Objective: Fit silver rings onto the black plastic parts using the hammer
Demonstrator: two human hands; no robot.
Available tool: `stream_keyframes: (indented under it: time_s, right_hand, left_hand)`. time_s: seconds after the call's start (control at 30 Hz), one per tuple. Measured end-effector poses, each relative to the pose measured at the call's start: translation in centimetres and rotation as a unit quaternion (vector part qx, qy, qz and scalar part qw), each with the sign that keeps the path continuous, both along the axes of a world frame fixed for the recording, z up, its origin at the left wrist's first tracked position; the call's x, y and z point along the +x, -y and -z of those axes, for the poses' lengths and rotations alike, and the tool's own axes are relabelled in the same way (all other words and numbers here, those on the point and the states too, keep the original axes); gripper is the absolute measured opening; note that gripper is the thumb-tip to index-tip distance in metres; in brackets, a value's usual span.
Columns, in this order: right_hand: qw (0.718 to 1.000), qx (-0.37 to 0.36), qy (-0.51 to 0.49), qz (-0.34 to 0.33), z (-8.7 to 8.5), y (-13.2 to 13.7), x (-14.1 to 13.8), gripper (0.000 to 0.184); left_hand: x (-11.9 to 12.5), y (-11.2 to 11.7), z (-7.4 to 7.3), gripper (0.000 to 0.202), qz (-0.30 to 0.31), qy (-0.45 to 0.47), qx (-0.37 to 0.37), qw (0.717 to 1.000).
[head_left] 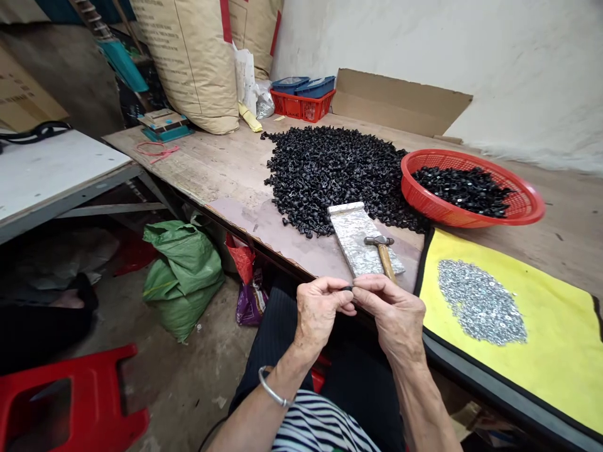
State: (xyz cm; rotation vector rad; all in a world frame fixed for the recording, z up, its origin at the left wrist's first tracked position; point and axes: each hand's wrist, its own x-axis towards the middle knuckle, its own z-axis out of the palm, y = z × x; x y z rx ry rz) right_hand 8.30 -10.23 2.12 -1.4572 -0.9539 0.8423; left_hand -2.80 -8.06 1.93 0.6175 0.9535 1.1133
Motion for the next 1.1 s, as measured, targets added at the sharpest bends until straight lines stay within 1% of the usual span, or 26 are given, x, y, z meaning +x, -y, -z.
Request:
stream_keyframes:
  time_s: [0.07, 0.13, 0.2, 0.27, 0.33, 0.43, 0.63, 0.7, 0.8, 0.9, 0.97, 1.03, 1.1]
  right_hand:
    - [0.996, -0.05, -0.077, -0.012, -0.1, -0.3, 0.2, 0.02]
    - [0.987, -0.085, -0.132, -0.035, -0.2, -0.4, 0.4, 0.021]
    - [0.979, -0.096, -0.174, -0.044, -0.2, -0.5, 0.3, 0.019]
    - [0.971, -0.102, -0.212, -0.035, -0.2, -0.4, 0.0, 0.018]
    - [0.971, -0.094, -0.22, -0.006, -0.1, -0.2, -0.4, 0.017]
    - [0.977, -0.058, -0.203, 0.035, -0.3, -0.1, -0.9, 0.014]
    - [0.964, -0.042, -0.26, 0.043, -1.0, 0.0, -0.5, 0.014]
    - [0.964, -0.034, -0.257, 0.061, -0.9, 0.2, -0.4, 0.014]
    - [0.968, -0.021, -0.235, 0.086, -0.1, 0.6, -0.5, 0.015]
    - [0.977, -0.02, -0.194, 0.09, 0.5, 0.7, -0.4, 0.014]
    - [0.984, -0.031, -0.162, 0.068, 0.3, 0.6, 0.0, 0.015]
    - [0.99, -0.049, -0.124, 0.04, -0.2, 0.6, 0.8, 0.02]
    - [0.996, -0.066, -0.042, 0.045, -0.8, 0.6, 1.8, 0.029]
  left_hand:
    - [0.0, 0.0, 0.0, 0.015, -0.003, 0.006, 0.003, 1.0]
    - [0.0, 0.0, 0.0, 0.014, -0.002, 0.012, 0.004, 1.0]
    - [0.0, 0.1, -0.1, 0.013, 0.006, 0.02, 0.0, 1.0]
    - [0.0, 0.2, -0.1, 0.014, 0.017, 0.031, -0.006, 0.999]
    - [0.0, 0.3, 0.0, 0.014, 0.025, 0.039, -0.01, 0.999]
    - [0.1, 0.3, 0.0, 0.015, 0.034, 0.051, -0.006, 0.998]
    - [0.6, 0.3, -0.4, 0.013, 0.057, 0.054, 0.014, 0.997]
    - [1.0, 0.5, -0.4, 0.012, 0.055, 0.071, 0.011, 0.996]
    - [1.5, 0.7, 0.0, 0.01, 0.045, 0.092, -0.003, 0.995]
    - [1.9, 0.8, 0.3, 0.01, 0.051, 0.094, -0.016, 0.994]
    - [2.0, 0.5, 0.3, 0.012, 0.058, 0.091, -0.019, 0.994]
    - [1.9, 0.1, 0.2, 0.015, 0.059, 0.083, -0.019, 0.995]
    - [1.8, -0.5, 0.0, 0.018, 0.05, 0.075, -0.017, 0.996]
